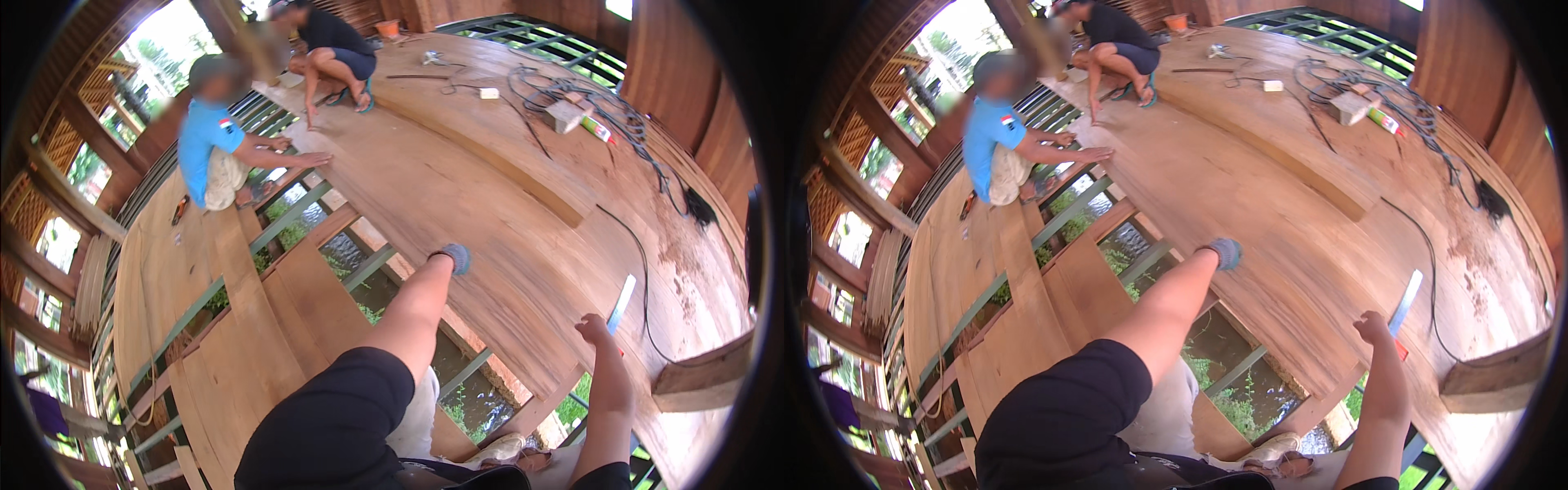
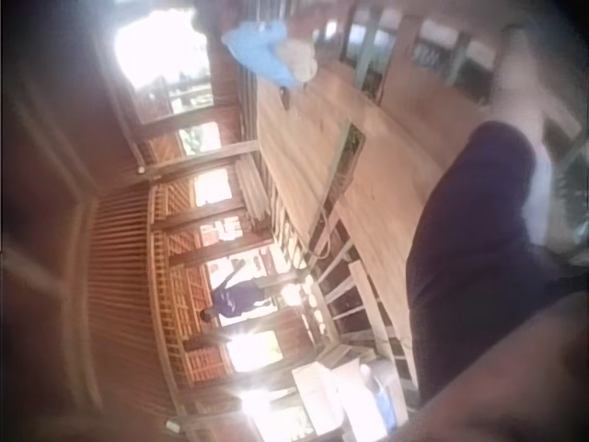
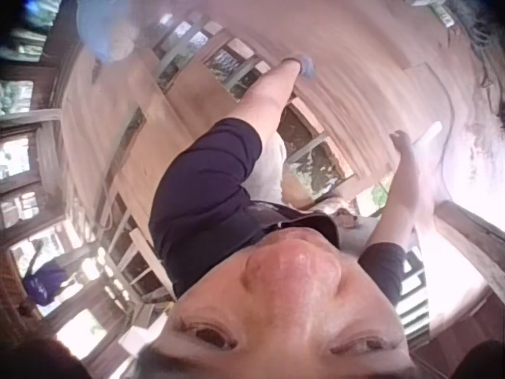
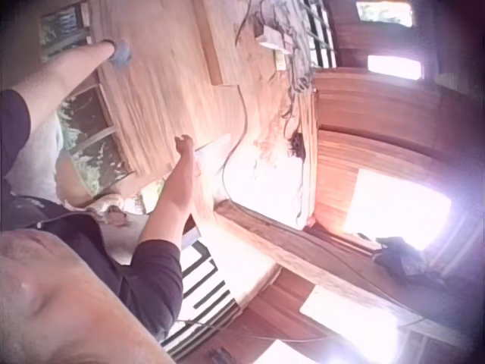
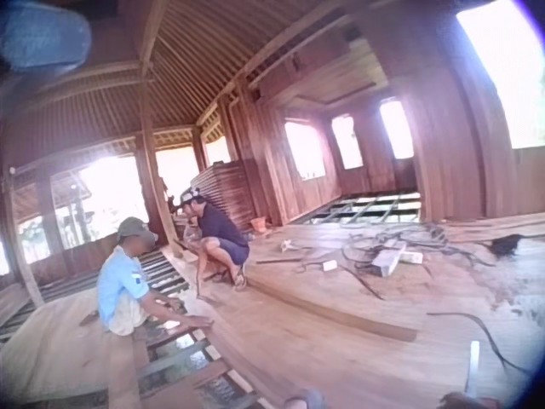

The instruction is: The person installs wooden floor planks on a raised deck structure. They lift and position planks, use a try square to mark alignment, and work alongside other workers who assist with placement and fastening.

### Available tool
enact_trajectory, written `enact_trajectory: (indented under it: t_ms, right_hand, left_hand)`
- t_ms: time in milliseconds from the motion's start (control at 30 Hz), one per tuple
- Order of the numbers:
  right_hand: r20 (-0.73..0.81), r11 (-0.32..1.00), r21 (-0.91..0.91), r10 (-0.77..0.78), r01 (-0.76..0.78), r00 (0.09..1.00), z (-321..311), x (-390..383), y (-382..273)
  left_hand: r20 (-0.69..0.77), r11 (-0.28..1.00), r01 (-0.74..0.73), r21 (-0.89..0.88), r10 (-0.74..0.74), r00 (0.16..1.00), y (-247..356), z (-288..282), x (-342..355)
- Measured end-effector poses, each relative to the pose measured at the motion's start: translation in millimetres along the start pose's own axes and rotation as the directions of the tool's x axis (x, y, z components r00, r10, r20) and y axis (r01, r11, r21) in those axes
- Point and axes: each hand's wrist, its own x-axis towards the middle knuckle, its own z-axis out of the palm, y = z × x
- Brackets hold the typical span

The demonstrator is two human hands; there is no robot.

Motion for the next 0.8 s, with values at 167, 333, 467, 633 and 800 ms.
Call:
enact_trajectory:
  t_ms: [167, 333, 467, 633, 800]
  right_hand:
    - [-0.017, 0.990, -0.021, 0.138, -0.139, 0.990, -21, -32, 43]
    - [-0.010, 0.994, -0.069, 0.086, -0.086, 0.996, -15, -33, 9]
    - [-0.018, 0.988, -0.081, 0.129, -0.130, 0.991, -27, -43, 27]
    - [-0.005, 0.981, -0.090, 0.174, -0.174, 0.985, -27, -43, 34]
    - [-0.012, 0.993, -0.071, 0.092, -0.093, 0.996, -3, -9, 64]
  left_hand:
    - [-0.078, 0.938, 0.106, -0.330, -0.139, 0.987, 64, -57, -16]
    - [0.075, 0.861, 0.251, -0.443, -0.243, 0.967, 43, -68, -30]
    - [0.183, 0.730, 0.360, -0.581, -0.313, 0.932, 89, -103, -36]
    - [0.079, 0.866, 0.246, -0.436, -0.236, 0.969, 97, -69, -18]
    - [0.076, 0.993, -0.113, 0.040, 0.109, 0.991, 65, -28, 14]
